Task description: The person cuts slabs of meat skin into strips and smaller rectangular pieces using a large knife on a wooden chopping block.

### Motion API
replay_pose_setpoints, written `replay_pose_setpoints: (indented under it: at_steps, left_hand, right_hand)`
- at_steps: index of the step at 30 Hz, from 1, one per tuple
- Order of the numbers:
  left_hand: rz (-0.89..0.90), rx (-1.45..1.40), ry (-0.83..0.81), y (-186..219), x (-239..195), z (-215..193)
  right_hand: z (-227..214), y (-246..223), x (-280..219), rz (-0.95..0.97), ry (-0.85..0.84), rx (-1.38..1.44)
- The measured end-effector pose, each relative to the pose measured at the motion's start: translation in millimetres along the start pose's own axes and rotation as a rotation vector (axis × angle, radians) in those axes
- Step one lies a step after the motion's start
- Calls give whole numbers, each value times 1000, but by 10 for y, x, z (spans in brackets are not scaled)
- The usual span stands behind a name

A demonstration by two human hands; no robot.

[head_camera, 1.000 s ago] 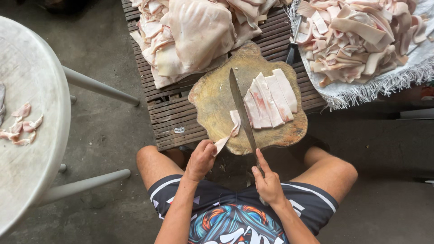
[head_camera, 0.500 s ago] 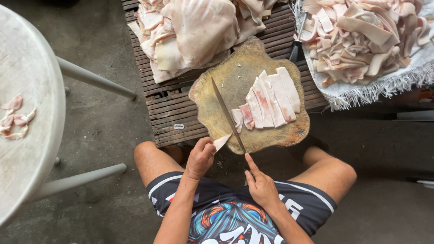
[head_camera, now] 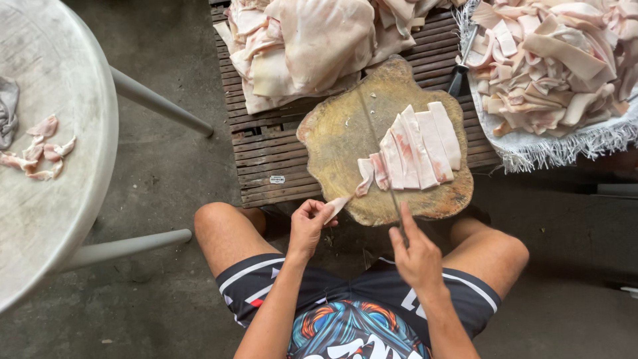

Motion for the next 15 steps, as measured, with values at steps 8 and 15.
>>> replay_pose_setpoints:
  at_steps: [8,15]
  left_hand:
    - [-272,-191,19,146,13,46]
    - [-353,-315,-16,45,0,-26]
  right_hand:
    - [34,1,260,-60,18,158]
    - [268,-115,-89,-60,-6,202]
Point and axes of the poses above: each hand's wrist, its own x-axis towards the middle knuckle, its own z-axis out of the palm, y = z × x, the point moved 1 cm from there along x, towards the middle knuckle, and after that the axes turned 4 degrees about -x, right-handed, at the moved point
